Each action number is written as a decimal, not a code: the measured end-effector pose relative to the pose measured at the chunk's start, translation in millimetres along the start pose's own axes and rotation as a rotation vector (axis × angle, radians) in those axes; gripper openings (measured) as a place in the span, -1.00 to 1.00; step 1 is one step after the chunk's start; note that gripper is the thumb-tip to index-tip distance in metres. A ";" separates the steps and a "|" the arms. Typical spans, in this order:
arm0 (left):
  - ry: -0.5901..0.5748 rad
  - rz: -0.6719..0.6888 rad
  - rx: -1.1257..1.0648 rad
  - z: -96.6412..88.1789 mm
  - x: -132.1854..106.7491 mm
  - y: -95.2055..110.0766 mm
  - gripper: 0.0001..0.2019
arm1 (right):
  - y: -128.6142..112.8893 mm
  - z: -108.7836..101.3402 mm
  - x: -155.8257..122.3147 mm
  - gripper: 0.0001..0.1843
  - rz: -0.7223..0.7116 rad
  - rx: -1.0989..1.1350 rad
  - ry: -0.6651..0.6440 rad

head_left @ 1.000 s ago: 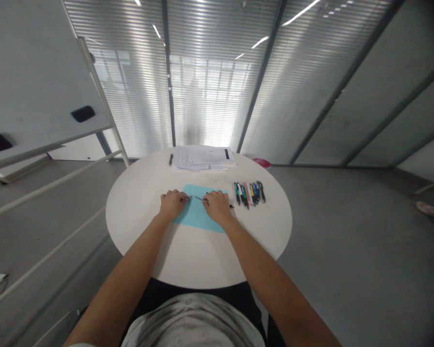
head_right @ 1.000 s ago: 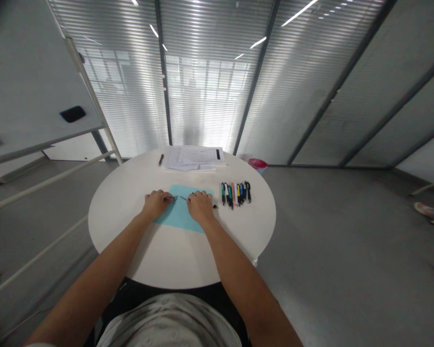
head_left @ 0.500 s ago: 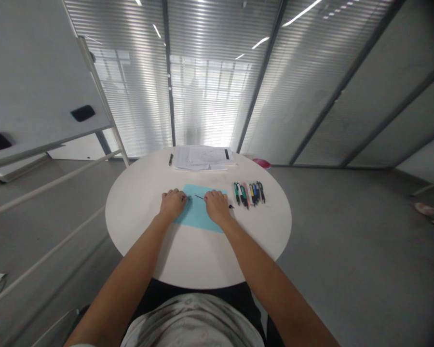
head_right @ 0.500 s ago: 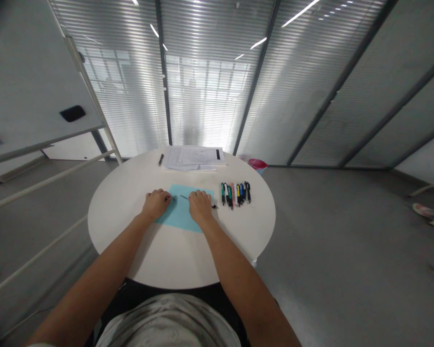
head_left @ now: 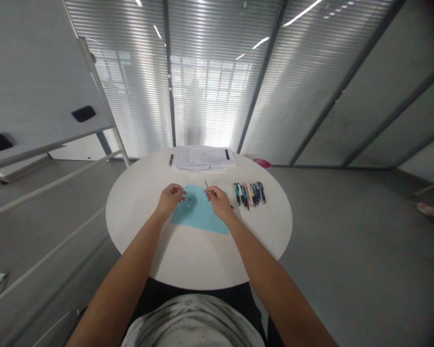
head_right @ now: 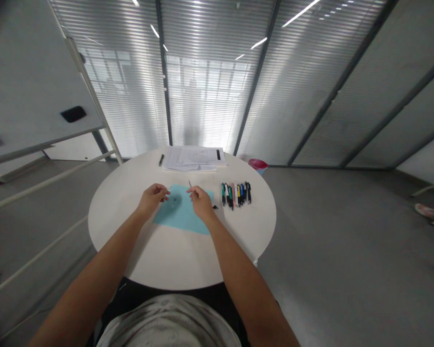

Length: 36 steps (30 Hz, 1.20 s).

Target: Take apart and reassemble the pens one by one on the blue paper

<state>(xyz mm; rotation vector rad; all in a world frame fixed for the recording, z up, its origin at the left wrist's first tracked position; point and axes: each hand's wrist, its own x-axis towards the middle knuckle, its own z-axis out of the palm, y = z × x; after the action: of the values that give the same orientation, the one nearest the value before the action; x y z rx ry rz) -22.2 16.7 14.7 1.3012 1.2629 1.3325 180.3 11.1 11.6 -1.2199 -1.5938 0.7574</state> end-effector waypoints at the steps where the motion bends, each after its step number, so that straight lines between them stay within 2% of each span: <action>1: -0.010 -0.023 -0.056 1.2 -1.2 1.3 -0.77 | 0.6 1.1 1.2 -0.73 0.020 0.102 -0.008; 6: -0.055 -0.106 -0.301 4.8 -6.5 6.3 -0.75 | -6.0 2.3 1.7 -0.76 0.103 0.512 -0.027; 10: -0.081 -0.148 -0.406 6.5 -8.3 10.4 -0.77 | -12.7 2.0 -2.2 -0.71 0.090 0.536 -0.023; 12: -0.085 -0.149 -0.419 7.2 -9.0 12.7 -0.75 | -14.0 3.2 -4.6 -0.63 0.056 0.509 -0.065; 14: -0.092 -0.144 -0.436 7.8 -10.0 14.9 -0.73 | -14.1 4.9 -7.2 -0.57 0.010 0.458 -0.125; 17: -0.128 -0.155 -0.454 8.7 -12.5 17.7 -0.70 | -13.4 6.0 -11.0 -0.62 -0.088 0.273 -0.170; 21: -0.217 -0.186 -0.465 9.4 -15.5 18.8 -0.71 | -15.3 2.3 -14.0 -0.66 -0.192 0.004 -0.135; 26: -0.285 -0.210 -0.521 8.0 -15.2 15.6 -0.73 | -23.0 -4.1 -16.0 -0.67 -0.317 -0.190 -0.140; 31: -0.309 -0.218 -0.538 6.6 -14.5 13.6 -0.74 | -27.1 -6.8 -18.6 -0.66 -0.315 -0.397 -0.109; 36: -0.309 -0.228 -0.503 6.2 -14.8 13.8 -0.71 | -27.9 -8.2 -19.7 -0.65 -0.305 -0.486 -0.102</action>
<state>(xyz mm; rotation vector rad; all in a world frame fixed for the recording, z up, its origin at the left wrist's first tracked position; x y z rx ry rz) -13.9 1.0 26.2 0.9304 0.7696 1.1371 178.9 -16.7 32.9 -1.2398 -2.0670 0.2435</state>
